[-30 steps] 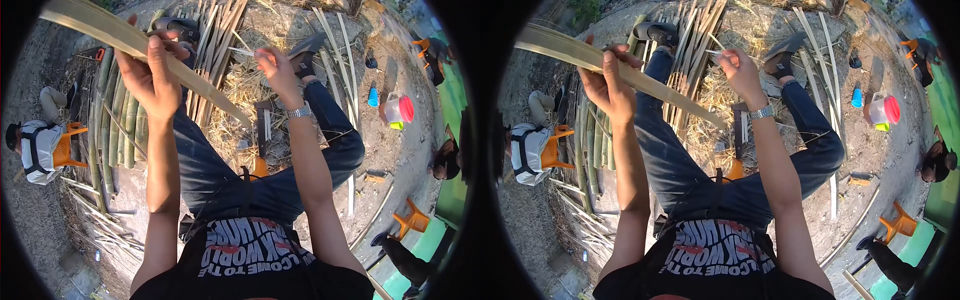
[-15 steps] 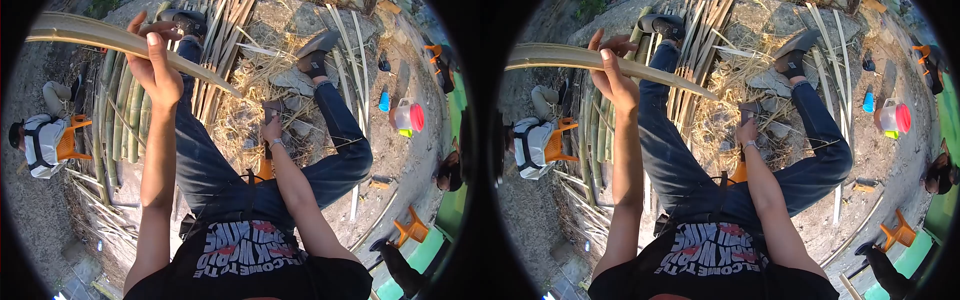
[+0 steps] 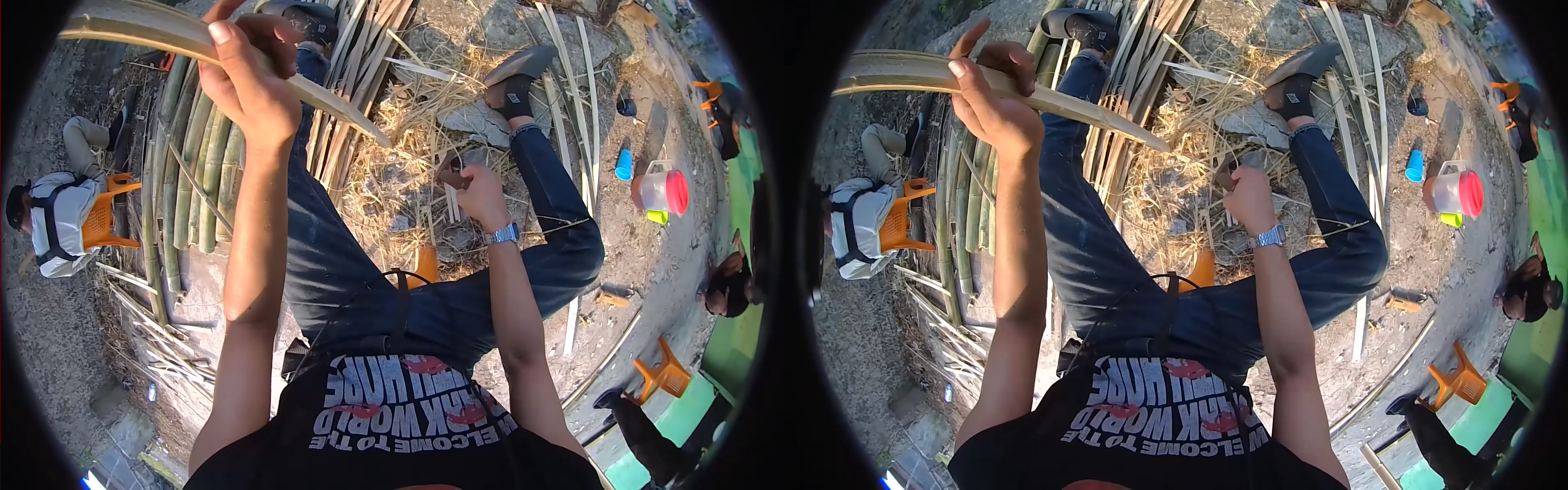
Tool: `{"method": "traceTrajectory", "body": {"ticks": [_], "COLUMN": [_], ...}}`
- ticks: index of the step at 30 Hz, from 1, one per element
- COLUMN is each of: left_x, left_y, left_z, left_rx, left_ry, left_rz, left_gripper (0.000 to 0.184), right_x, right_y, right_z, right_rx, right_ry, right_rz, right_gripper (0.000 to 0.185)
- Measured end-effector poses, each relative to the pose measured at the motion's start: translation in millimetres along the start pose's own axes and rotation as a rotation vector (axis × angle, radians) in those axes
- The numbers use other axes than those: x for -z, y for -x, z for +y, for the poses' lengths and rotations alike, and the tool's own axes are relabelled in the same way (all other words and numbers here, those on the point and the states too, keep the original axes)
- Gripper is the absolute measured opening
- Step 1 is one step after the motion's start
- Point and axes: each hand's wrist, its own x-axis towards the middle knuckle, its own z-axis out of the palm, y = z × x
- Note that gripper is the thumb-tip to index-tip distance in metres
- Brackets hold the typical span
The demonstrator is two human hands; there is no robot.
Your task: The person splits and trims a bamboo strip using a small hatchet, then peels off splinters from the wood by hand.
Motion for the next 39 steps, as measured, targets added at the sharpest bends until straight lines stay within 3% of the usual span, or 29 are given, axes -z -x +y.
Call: {"method": "traceTrajectory", "body": {"ticks": [2, 3, 4, 6, 7, 10, 12, 15, 16, 18, 20, 21, 22, 24, 26, 29, 32, 34, 35, 36, 38, 39], "left_x": [-9, -16, -19, -8, -8, -11, -7, -6, -6, -7, -11, -12, -12, -9, 1, 24, 30, 36, 45, 51, 50, 30], "left_y": [0, 0, -1, 2, 3, 3, 5, 5, 5, 2, 3, 2, 1, -1, -5, -14, -40, -60, -69, -77, -78, -73], "left_z": [10, 20, 26, 4, 4, 7, 6, 1, 0, -3, -4, -4, 0, -6, -1, -13, 3, 19, 21, 21, 13, 23], "left_rx": [-0.016, 0.047, 0.106, 0.017, 0.016, 0.031, 0.070, 0.070, 0.063, 0.030, 0.072, 0.099, 0.076, 0.034, 0.081, 0.202, 0.145, 0.179, 0.189, 0.196, 0.235, 0.219], "left_ry": [0.005, 0.046, 0.089, 0.117, 0.065, 0.005, -0.023, -0.045, -0.040, -0.028, -0.009, -0.002, 0.004, 0.139, 0.041, 0.242, 0.203, 0.373, 0.415, 0.458, 0.492, 0.447], "left_rz": [0.005, 0.041, 0.076, 0.034, 0.013, 0.000, 0.040, 0.077, 0.109, 0.104, 0.083, 0.094, 0.021, 0.033, -0.024, -0.150, -0.033, 0.051, 0.003, -0.045, -0.133, -0.083], "left_gripper": [0.060, 0.051, 0.055, 0.057, 0.053, 0.061, 0.062, 0.064, 0.064, 0.065, 0.064, 0.062, 0.060, 0.055, 0.060, 0.063, 0.063, 0.064, 0.065, 0.065, 0.068, 0.068], "right_x": [3, -1, -20, -69, -74, -52, -16, 4, -13, -93, -215, -165, -149, -119, -97, -64, -61, -50, -41, -31, -18, -21], "right_y": [-2, -5, -16, -45, -44, -47, -32, -22, -27, -56, -105, -95, -85, -71, -54, -22, -19, -17, -11, -8, -3, -4], "right_z": [-22, -29, -21, 4, -8, -28, -67, -114, -106, -59, 27, -25, -48, -70, -65, -39, 6, 11, 12, 3, -10, -12], "right_rx": [-0.017, 0.005, 0.012, 0.341, 0.187, 0.218, 0.107, 0.417, 0.414, 0.324, 0.078, 0.565, 0.388, 0.373, 0.118, -0.068, -0.123, -0.206, -0.168, -0.162, -0.277, -0.292], "right_ry": [-0.231, -0.264, -0.263, -0.385, -0.904, -0.792, -0.910, -1.294, -1.294, -1.208, -0.720, -0.553, -0.594, -0.397, -0.428, -0.403, -0.596, -0.506, -0.287, -0.288, 0.274, 0.286], "right_rz": [0.372, 0.445, 0.445, 0.713, 0.541, 0.610, 0.539, 0.655, 0.652, 0.461, 0.296, 0.681, 0.563, 0.670, 0.657, 0.607, 0.550, 0.454, 0.364, 0.363, -0.152, -0.343], "right_gripper": [0.025, 0.025, 0.025, 0.024, 0.019, 0.018, 0.020, 0.020, 0.020, 0.016, 0.017, 0.019, 0.020, 0.018, 0.030, 0.038, 0.046, 0.042, 0.037, 0.037, 0.037, 0.037]}}
